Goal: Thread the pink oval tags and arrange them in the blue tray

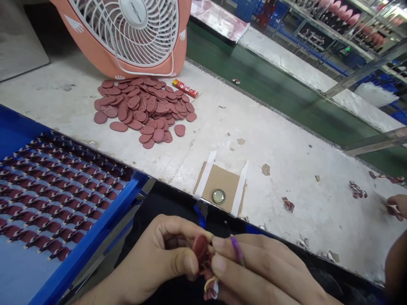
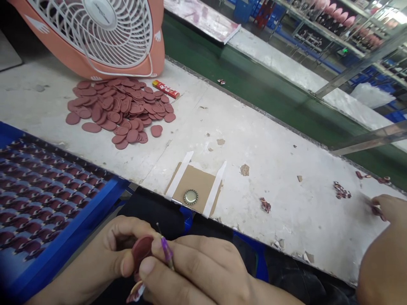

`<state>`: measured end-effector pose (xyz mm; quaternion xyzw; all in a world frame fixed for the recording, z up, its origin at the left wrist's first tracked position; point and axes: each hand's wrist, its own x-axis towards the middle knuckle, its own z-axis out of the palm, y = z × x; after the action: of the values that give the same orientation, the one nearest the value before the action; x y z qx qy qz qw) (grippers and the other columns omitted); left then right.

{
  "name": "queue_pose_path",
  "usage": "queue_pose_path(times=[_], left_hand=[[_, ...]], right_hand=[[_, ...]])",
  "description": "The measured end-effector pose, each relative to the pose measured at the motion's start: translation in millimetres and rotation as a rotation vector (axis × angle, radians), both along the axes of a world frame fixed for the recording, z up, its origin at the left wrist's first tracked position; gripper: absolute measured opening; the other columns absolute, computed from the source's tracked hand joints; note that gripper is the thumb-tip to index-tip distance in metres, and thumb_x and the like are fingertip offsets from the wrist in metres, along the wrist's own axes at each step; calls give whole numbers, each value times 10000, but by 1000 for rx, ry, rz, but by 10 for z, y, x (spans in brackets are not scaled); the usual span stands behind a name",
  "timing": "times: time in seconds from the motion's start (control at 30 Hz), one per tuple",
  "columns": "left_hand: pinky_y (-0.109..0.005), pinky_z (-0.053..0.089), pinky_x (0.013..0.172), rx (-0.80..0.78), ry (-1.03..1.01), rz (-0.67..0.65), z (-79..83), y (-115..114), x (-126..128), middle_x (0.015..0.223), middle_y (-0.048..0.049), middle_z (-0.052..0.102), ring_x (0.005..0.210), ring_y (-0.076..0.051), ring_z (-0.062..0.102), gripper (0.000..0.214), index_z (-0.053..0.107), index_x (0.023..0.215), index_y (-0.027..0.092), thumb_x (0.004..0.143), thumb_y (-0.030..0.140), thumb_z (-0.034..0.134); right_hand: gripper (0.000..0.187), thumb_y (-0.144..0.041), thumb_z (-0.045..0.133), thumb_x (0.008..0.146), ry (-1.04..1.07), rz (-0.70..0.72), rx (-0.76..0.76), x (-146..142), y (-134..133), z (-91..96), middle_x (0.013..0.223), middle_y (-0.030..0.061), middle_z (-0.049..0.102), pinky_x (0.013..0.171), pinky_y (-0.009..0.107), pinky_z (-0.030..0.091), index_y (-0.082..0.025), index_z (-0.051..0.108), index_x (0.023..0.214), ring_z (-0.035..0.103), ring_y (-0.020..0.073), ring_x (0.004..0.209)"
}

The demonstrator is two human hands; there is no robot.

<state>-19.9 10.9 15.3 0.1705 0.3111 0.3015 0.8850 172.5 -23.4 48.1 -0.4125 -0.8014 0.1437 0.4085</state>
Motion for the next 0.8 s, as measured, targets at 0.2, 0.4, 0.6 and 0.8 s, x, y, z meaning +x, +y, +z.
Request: queue_pose_path(times=[0.2, 0.4, 0.6, 0.8], left_hand=[[-172, 559, 573, 102, -92, 1, -31, 47, -23, 707, 0, 799, 640, -144, 740, 204, 833, 854, 257, 661, 231, 893], [-198, 568, 510, 251, -22, 43, -123, 27, -22, 735, -21, 790, 577, -152, 717, 250, 820, 972, 279, 728, 321, 846], [-165, 574, 598, 437, 345, 502, -290, -102, 76, 797, 7, 774, 622, -113, 666, 350, 807, 871, 298, 555, 244, 948], [-179, 551, 630, 468, 324, 579, -228, -110, 180, 785, -20, 762, 673, -124, 668, 146, 782, 814, 246, 696, 229, 865]], right_hand=[[242, -140, 611, 994, 3, 66, -41, 53, 74, -28, 956, 89, 685, 667, 236, 641, -152, 657, 1231, 689, 184, 803], [150, -55, 636, 965, 28, 73, -24, 55, 81, -76, 849, 63, 605, 593, 242, 574, -96, 706, 1091, 626, 147, 731], [154, -5, 689, 912, -241, -106, 349, 16, 142, -208, 866, 106, 650, 621, 295, 561, -35, 703, 1062, 644, 197, 770], [165, -62, 677, 934, -273, -122, 458, -133, 285, -336, 871, 90, 683, 591, 287, 559, -99, 725, 1088, 669, 205, 710]])
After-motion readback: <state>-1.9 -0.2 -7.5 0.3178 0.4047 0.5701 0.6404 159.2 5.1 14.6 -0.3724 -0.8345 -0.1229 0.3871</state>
